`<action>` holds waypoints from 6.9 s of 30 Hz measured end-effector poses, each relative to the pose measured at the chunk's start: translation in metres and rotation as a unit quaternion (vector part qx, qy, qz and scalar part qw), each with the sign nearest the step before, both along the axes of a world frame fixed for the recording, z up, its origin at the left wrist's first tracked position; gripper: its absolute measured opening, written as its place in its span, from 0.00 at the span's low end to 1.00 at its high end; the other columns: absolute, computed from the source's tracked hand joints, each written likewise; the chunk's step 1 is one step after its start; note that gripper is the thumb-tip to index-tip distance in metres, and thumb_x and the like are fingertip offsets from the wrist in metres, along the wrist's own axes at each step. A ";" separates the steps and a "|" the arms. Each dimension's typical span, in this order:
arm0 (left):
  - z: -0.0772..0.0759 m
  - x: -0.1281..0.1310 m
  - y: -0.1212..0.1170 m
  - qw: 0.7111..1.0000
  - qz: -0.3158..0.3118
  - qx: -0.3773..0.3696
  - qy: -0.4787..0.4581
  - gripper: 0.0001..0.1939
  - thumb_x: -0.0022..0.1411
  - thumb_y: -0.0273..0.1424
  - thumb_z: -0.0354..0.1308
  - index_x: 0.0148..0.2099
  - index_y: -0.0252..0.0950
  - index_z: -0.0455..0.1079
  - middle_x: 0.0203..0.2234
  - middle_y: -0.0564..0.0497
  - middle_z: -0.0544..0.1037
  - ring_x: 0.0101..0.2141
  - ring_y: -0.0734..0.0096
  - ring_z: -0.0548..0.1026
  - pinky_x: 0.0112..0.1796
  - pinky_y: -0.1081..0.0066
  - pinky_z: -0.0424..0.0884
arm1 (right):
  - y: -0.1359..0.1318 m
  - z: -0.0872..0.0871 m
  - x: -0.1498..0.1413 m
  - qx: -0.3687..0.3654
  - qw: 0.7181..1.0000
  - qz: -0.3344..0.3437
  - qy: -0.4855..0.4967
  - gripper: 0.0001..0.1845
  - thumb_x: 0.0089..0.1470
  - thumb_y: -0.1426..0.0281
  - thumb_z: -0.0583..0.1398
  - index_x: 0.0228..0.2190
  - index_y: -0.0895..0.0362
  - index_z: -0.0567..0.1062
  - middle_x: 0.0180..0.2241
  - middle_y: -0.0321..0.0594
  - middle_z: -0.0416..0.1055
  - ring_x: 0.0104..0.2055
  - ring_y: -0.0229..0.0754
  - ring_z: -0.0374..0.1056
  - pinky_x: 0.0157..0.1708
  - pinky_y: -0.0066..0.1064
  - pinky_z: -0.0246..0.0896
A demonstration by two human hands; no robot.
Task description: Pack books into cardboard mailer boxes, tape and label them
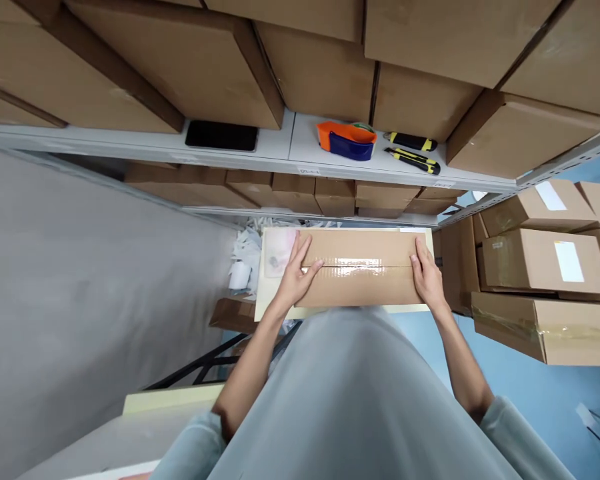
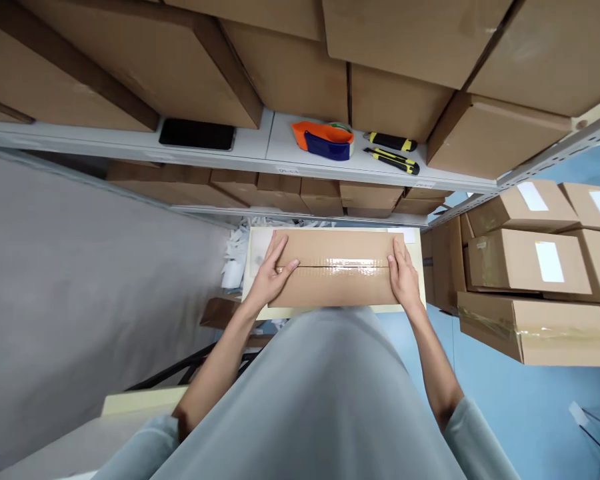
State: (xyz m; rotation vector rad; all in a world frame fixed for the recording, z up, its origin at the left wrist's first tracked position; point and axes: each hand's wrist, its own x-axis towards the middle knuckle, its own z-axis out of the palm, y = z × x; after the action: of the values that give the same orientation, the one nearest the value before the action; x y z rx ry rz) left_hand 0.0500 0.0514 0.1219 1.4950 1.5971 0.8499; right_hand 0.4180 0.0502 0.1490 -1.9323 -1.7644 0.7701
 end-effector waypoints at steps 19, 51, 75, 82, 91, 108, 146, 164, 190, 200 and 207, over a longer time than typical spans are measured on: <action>-0.025 -0.002 -0.012 1.000 -0.013 0.026 0.004 0.36 0.78 0.48 0.54 0.81 0.46 0.54 0.82 0.45 0.37 0.79 0.54 0.42 0.75 0.53 0.49 | -0.005 -0.002 -0.012 -0.041 0.984 0.001 -0.173 0.36 0.76 0.55 0.39 0.79 0.45 0.48 0.73 0.53 0.61 0.50 0.56 0.80 0.39 0.45 0.80; 0.035 -0.006 0.009 0.970 -0.024 0.177 0.168 0.18 0.76 0.42 0.55 0.57 0.44 0.83 0.75 0.47 0.64 0.75 0.44 0.59 0.73 0.36 0.54 | 0.022 0.012 -0.027 0.228 0.935 0.139 -0.235 0.33 0.77 0.56 0.44 0.60 0.61 0.79 0.69 0.58 0.68 0.73 0.60 0.61 0.74 0.59 0.48; 0.134 0.024 0.097 0.929 -0.075 0.284 0.224 0.16 0.75 0.35 0.55 0.55 0.42 0.83 0.63 0.44 0.79 0.68 0.47 0.70 0.71 0.40 0.60 | 0.245 0.111 -0.195 0.026 0.941 0.194 -0.276 0.27 0.70 0.76 0.53 0.65 0.77 0.62 0.63 0.74 0.69 0.64 0.55 0.68 0.64 0.42 0.55; 0.125 0.018 0.047 0.958 0.011 0.275 0.075 0.17 0.76 0.35 0.54 0.57 0.42 0.82 0.56 0.45 0.84 0.59 0.54 0.78 0.64 0.48 0.73 | 0.220 0.122 -0.170 0.047 0.963 0.184 -0.192 0.28 0.68 0.75 0.56 0.66 0.70 0.64 0.60 0.67 0.75 0.62 0.55 0.72 0.62 0.41 0.61; 0.128 0.061 -0.007 0.953 0.128 0.242 -0.126 0.08 0.73 0.37 0.63 0.50 0.40 0.78 0.45 0.46 0.83 0.46 0.61 0.83 0.51 0.62 0.81 | 0.056 0.118 -0.134 0.101 0.908 0.143 0.379 0.26 0.65 0.52 0.65 0.55 0.56 0.73 0.54 0.51 0.81 0.57 0.52 0.77 0.61 0.45 0.70; 0.154 0.053 -0.036 0.957 -0.048 0.273 -0.080 0.05 0.73 0.34 0.64 0.47 0.45 0.80 0.42 0.49 0.85 0.46 0.59 0.81 0.49 0.59 0.81 | -0.013 0.133 -0.126 0.057 0.921 0.129 0.362 0.26 0.63 0.44 0.66 0.46 0.53 0.85 0.48 0.47 0.85 0.54 0.56 0.81 0.60 0.51 0.74; 0.200 0.005 -0.077 0.914 -0.062 0.393 0.075 0.10 0.71 0.24 0.63 0.49 0.44 0.78 0.37 0.52 0.84 0.37 0.69 0.81 0.43 0.67 0.78 | -0.044 0.156 -0.098 0.285 0.894 0.342 -0.051 0.05 0.60 0.69 0.64 0.34 0.51 0.71 0.26 0.35 0.73 0.28 0.45 0.69 0.36 0.38 0.70; 0.123 -0.039 -0.059 0.963 0.119 -0.048 -0.239 0.16 0.61 0.46 0.70 0.37 0.37 0.82 0.35 0.48 0.85 0.38 0.63 0.82 0.40 0.66 0.81 | 0.028 0.218 -0.080 -0.323 0.891 0.313 -0.059 0.32 0.59 0.37 0.64 0.35 0.55 0.79 0.28 0.38 0.81 0.29 0.45 0.74 0.29 0.32 0.63; 0.035 -0.076 -0.029 0.857 0.158 -0.204 -0.446 0.28 0.44 0.50 0.80 0.35 0.35 0.77 0.34 0.50 0.78 0.39 0.65 0.80 0.56 0.48 0.81 | 0.111 0.161 -0.099 -0.500 0.789 0.345 -0.093 0.40 0.49 0.30 0.65 0.24 0.57 0.76 0.25 0.38 0.77 0.29 0.42 0.72 0.36 0.33 0.68; -0.019 -0.058 -0.018 0.862 0.192 -0.229 -0.409 0.28 0.42 0.51 0.80 0.35 0.35 0.77 0.31 0.48 0.81 0.37 0.63 0.81 0.51 0.57 0.80 | 0.114 0.140 -0.106 -0.517 0.791 0.314 -0.089 0.40 0.42 0.30 0.68 0.25 0.56 0.75 0.21 0.36 0.75 0.27 0.41 0.70 0.33 0.32 0.67; -0.037 -0.046 -0.029 0.936 0.203 -0.194 -0.211 0.33 0.52 0.52 0.74 0.52 0.35 0.81 0.31 0.50 0.84 0.36 0.62 0.81 0.44 0.66 0.76 | 0.110 0.136 -0.102 -0.493 0.794 0.344 -0.092 0.41 0.45 0.29 0.65 0.22 0.56 0.76 0.22 0.38 0.76 0.26 0.40 0.69 0.32 0.32 0.65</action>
State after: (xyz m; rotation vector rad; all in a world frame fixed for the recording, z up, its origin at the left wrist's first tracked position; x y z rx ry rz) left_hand 0.0037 0.0229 0.0854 0.6587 1.6404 0.9352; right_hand 0.3160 0.1606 0.2853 -1.8590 -2.5239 2.1803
